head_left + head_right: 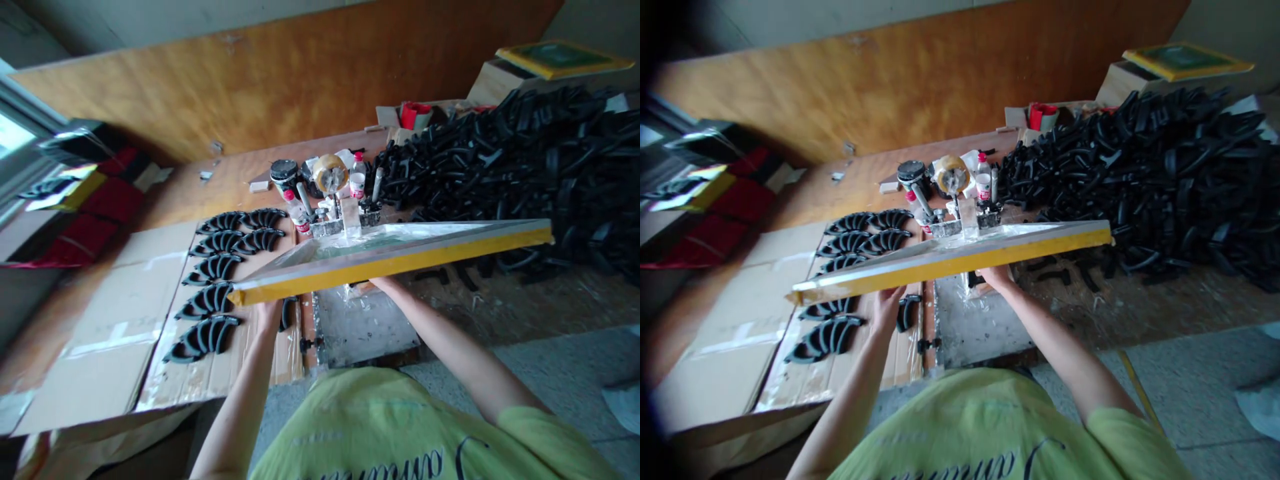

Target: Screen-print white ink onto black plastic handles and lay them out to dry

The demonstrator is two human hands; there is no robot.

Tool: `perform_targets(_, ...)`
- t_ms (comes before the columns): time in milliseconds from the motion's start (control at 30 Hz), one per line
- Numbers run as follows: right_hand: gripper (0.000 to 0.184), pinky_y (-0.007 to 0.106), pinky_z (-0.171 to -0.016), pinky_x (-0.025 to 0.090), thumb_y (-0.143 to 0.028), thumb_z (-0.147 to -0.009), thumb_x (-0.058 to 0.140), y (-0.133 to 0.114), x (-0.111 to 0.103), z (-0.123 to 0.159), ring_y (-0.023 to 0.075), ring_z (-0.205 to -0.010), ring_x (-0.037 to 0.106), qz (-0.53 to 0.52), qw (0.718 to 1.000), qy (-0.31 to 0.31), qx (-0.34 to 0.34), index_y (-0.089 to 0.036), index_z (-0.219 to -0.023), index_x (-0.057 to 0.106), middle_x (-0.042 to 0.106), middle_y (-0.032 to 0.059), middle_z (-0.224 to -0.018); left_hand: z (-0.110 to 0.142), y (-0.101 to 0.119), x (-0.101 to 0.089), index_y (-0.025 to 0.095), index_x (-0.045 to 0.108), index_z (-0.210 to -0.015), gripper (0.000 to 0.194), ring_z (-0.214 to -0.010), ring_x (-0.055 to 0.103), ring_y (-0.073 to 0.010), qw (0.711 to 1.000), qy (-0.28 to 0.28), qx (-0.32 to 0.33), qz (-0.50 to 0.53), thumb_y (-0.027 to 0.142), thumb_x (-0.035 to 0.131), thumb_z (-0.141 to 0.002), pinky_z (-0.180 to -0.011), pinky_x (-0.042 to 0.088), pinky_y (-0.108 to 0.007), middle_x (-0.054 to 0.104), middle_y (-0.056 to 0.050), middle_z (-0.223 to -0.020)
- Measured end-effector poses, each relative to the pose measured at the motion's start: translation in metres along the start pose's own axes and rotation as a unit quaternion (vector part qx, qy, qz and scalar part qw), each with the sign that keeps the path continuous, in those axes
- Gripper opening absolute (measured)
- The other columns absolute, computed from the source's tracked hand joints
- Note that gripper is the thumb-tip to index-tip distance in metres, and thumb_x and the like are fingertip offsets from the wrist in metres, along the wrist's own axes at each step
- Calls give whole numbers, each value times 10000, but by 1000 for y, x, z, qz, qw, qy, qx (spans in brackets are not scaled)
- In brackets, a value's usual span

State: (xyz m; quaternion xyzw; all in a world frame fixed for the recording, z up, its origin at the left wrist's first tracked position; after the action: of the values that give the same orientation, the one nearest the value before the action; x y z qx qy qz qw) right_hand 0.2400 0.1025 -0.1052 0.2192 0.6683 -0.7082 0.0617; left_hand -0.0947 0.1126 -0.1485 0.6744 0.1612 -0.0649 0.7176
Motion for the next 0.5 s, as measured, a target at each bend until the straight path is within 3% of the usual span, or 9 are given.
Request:
perform_targets(133,51,319,-882,456,-223,-742,738,7,34,4,216,-950,634,139,973,-143,-114,-238,-789,747,726,22,-923,54,-16,-10,200,511,-1224,564,-1068,634,-217,996,46,-59,47,452,674,-746,-931,488,-380,649,-119,-1174)
perform_targets(333,163,306,-864,434,-257,-867,601,8,33,-17,212,-956,639,232,958,-110,-128,-232,-910,756,727,50,-916,89,-20,3,187,531,-1227,603,-1044,643,-220,993,65,-69,68,512,682,-742,-902,497,-374,668,-123,-1136)
perform_targets(500,151,301,-903,420,-263,-853,622,4,45,1,203,-1032,613,217,935,-193,-203,-221,-906,757,712,64,-1043,106,-21,14,188,553,-1223,606,-1036,648,-225,993,72,-74,51,529,688,-740,-903,505,-374,679,-117,-1117)
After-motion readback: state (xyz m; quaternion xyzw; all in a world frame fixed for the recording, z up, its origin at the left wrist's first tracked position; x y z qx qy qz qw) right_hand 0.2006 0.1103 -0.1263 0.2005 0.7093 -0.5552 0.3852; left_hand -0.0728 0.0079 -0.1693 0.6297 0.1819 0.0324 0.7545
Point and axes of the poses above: each hand's wrist, its own z-axis away from the middle knuckle, its own x-axis out of the palm, y = z × x, the point moved 8 cm from there along -z, towards the middle knuckle
